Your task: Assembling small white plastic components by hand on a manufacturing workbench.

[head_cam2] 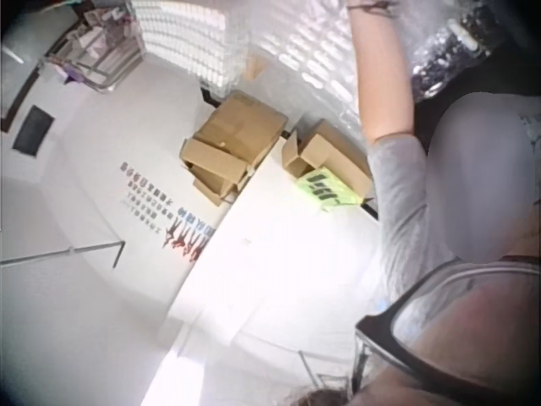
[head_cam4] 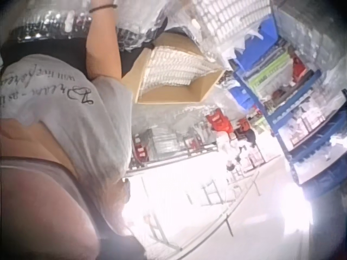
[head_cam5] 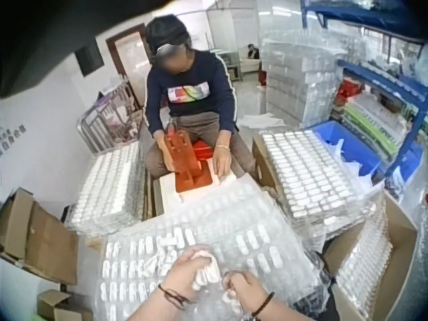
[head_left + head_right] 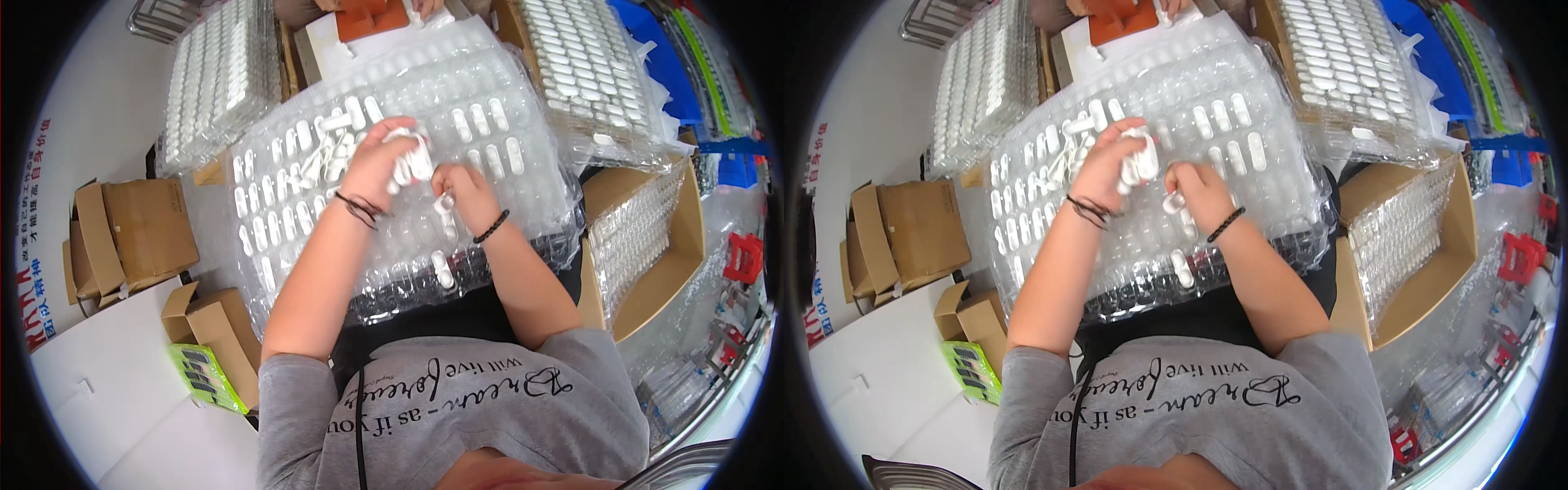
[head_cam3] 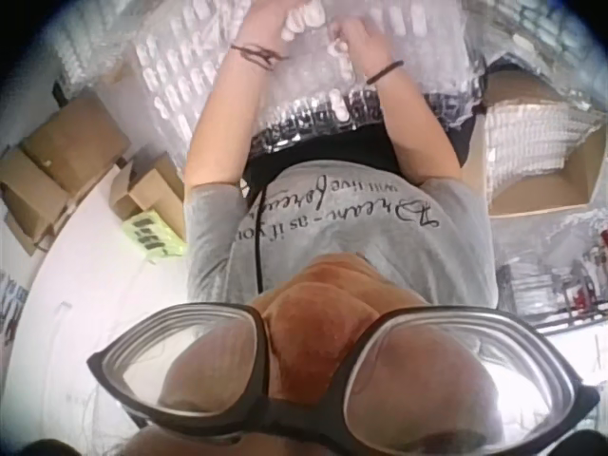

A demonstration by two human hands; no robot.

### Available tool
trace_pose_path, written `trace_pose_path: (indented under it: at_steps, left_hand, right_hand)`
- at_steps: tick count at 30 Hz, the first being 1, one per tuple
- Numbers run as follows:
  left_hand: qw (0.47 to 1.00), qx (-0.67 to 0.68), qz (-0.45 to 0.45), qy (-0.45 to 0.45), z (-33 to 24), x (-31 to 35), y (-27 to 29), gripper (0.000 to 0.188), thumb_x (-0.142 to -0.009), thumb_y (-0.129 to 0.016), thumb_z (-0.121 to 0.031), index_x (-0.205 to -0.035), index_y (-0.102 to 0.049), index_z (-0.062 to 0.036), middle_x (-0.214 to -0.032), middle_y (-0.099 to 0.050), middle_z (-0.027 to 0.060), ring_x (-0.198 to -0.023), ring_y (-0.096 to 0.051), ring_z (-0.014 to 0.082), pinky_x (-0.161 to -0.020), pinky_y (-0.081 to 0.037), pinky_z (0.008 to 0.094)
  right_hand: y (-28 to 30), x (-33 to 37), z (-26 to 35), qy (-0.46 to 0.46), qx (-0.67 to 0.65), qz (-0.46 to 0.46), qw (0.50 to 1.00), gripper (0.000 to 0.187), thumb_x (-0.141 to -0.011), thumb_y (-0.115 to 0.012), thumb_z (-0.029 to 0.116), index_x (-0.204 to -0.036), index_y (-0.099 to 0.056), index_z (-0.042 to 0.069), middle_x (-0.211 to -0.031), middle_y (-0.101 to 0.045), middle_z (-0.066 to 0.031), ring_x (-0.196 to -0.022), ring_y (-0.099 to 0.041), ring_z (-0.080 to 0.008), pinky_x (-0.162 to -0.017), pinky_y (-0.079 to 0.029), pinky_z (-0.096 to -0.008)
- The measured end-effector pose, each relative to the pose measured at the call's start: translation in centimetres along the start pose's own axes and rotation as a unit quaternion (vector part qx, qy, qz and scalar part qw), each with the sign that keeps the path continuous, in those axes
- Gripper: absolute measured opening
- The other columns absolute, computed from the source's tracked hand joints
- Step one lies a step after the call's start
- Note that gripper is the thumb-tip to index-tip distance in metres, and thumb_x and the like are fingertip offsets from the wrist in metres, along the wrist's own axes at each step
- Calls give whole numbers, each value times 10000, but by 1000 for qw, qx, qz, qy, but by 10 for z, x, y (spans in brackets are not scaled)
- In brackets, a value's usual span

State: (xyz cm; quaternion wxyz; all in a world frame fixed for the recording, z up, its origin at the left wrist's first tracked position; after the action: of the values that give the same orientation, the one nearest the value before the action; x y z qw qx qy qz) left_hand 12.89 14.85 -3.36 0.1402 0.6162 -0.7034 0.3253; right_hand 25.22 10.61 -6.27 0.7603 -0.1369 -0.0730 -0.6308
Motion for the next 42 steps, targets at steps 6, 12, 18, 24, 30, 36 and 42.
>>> trace_pose_path:
  at_steps: [6,12,18,24,30,36,42]
  left_hand:
    - [982,171,-15,-75,-85,-137,40,433,-825,-645,-80,-1227,-515,-173,-1006,-623,60,-867,-632,216,-624,-562,302]
    - [972,172,-94,-131,-116,-236,64,279,-872,-620,-99,-1124,-516,-40,-1085,-569,131,-969,-605,280,-741,-595,408]
    - [961,265,-81,-22,-118,-255,74,457,-879,-597,-201,-1237,-412,13,-1276,-430,189,-1132,-497,391,-956,-458,573]
    - [981,147,-79,-96,-149,-154,93,573,-834,-604,-271,-1303,-407,-5,-1445,-284,191,-1241,-412,438,-992,-413,522]
    - [963,-234,-11,-136,-103,18,117,319,-886,-573,-166,-1171,-559,-25,-1229,-576,87,-1173,-521,209,-953,-443,391]
    - [769,-598,-64,-218,-61,139,144,369,-816,-651,-139,-1167,-578,-54,-1278,-541,132,-1211,-484,327,-997,-401,432]
    - [759,-584,-162,-239,-42,214,170,399,-785,-675,-109,-1171,-589,-52,-1331,-476,201,-1293,-360,457,-1069,-315,496]
  right_hand:
    - [-2,0,4,54,15,16,998,223,-850,-448,168,-730,-563,19,-647,-528,-48,-626,-494,-138,-599,-404,-295]
    - [0,-5,8,-12,51,16,999,187,-859,-465,145,-781,-584,24,-647,-543,-65,-619,-519,-152,-590,-418,-303]
    - [0,-20,10,-22,43,6,999,128,-823,-432,37,-797,-557,32,-698,-489,1,-665,-438,-89,-609,-371,-245]
    - [-6,-27,0,-8,91,-25,996,131,-918,-479,133,-930,-562,31,-712,-559,-70,-672,-547,-157,-634,-439,-306]
    - [5,-56,43,-99,26,-50,993,186,-955,-535,216,-1007,-557,39,-756,-552,-13,-579,-514,-88,-519,-419,-241]
    - [-1,-218,65,-13,-104,-102,989,213,-900,-587,94,-1072,-555,-27,-899,-600,-79,-665,-614,-163,-648,-545,-265]
    - [-4,-296,55,-49,46,-188,980,397,-842,-518,8,-1240,-528,18,-1057,-631,-147,-770,-681,-234,-658,-578,-273]
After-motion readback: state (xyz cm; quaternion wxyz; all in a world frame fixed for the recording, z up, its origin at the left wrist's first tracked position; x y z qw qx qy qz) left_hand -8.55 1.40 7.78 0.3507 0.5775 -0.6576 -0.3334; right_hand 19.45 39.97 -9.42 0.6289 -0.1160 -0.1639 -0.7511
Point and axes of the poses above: each hand's wrist, its own x-axis away from the middle knuckle, its own y-axis out of the back of the hand, z = x × y, the point moved 10 cm from there along -x, towards the middle knuckle
